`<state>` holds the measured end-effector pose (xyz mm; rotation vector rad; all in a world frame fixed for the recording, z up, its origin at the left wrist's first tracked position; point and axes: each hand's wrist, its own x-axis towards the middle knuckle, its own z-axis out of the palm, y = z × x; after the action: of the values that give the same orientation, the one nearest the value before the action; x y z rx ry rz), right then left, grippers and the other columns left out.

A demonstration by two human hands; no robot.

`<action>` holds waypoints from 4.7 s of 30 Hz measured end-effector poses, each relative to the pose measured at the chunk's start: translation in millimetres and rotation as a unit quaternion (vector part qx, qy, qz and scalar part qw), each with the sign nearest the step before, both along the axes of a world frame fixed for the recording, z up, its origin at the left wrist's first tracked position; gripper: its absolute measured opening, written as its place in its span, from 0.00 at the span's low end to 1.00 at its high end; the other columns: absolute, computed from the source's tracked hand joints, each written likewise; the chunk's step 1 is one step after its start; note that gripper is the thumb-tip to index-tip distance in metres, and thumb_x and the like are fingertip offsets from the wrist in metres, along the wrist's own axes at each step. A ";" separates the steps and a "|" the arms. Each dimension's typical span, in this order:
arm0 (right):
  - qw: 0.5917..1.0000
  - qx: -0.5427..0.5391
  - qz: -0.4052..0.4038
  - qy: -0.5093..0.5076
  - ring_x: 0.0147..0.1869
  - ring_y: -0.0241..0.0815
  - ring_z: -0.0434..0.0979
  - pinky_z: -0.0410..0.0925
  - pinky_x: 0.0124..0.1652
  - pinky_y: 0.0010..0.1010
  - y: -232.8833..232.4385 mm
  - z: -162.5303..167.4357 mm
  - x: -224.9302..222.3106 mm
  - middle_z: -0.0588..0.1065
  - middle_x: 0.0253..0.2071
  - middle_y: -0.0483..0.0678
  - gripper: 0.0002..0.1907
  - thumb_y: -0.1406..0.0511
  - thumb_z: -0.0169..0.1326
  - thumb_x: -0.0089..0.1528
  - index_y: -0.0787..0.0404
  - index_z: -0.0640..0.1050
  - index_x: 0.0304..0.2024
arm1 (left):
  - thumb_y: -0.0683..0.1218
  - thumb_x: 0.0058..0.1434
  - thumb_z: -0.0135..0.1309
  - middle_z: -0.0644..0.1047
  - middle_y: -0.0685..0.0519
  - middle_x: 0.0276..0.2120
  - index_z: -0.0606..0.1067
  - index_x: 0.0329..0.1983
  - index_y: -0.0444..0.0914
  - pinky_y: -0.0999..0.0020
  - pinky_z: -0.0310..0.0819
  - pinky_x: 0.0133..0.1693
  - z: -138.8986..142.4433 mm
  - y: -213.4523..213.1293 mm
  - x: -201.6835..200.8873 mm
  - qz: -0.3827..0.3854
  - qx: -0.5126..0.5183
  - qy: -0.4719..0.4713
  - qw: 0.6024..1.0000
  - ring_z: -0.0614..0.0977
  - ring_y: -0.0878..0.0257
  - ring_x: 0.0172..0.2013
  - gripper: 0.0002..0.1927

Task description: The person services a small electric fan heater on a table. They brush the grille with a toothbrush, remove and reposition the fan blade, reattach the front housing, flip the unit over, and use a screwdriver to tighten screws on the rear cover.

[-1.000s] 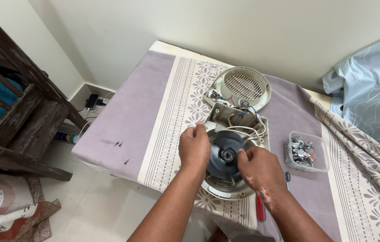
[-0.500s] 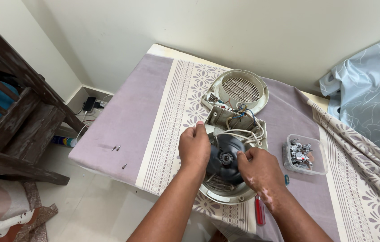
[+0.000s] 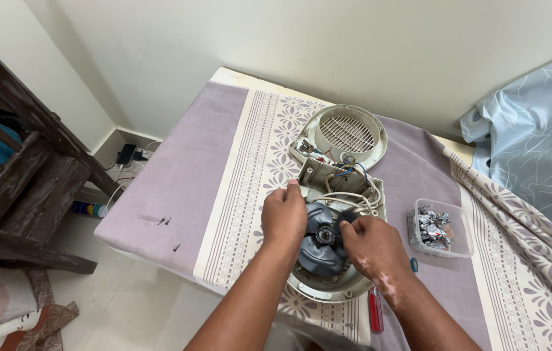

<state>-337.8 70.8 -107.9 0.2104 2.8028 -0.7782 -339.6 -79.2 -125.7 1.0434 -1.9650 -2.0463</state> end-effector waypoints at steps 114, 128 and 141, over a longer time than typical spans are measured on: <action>0.989 -0.095 0.013 -0.110 0.51 0.56 0.82 0.73 0.49 0.40 275.8 -145.2 26.8 0.81 0.44 0.58 0.17 0.63 0.62 0.55 0.62 0.77 0.46 | 0.62 0.66 0.44 0.65 0.32 0.62 0.68 0.59 0.30 0.47 0.58 0.65 -109.1 326.6 27.1 -0.236 -0.143 -0.167 0.947 0.65 0.35 0.64 0.33; 0.968 -0.182 -0.152 -0.083 0.43 0.56 0.86 0.76 0.40 0.45 264.2 -152.2 26.2 0.82 0.40 0.60 0.12 0.64 0.50 0.64 0.65 0.78 0.44 | 0.67 0.65 0.42 0.80 0.38 0.46 0.76 0.49 0.33 0.56 0.72 0.54 -104.6 308.8 31.5 -0.309 -0.035 -0.148 0.939 0.82 0.45 0.51 0.33; 0.993 -0.080 -0.084 -0.030 0.44 0.51 0.86 0.75 0.43 0.40 251.0 -141.2 5.4 0.82 0.40 0.58 0.12 0.65 0.57 0.61 0.66 0.79 0.43 | 0.68 0.65 0.43 0.81 0.39 0.46 0.77 0.48 0.34 0.58 0.72 0.55 -97.5 291.9 14.7 -0.317 -0.052 -0.140 0.937 0.82 0.47 0.51 0.34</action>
<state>-332.5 321.8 -249.1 0.4383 2.6752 -1.0105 -324.9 212.7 -223.3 0.7717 -2.8210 -2.1148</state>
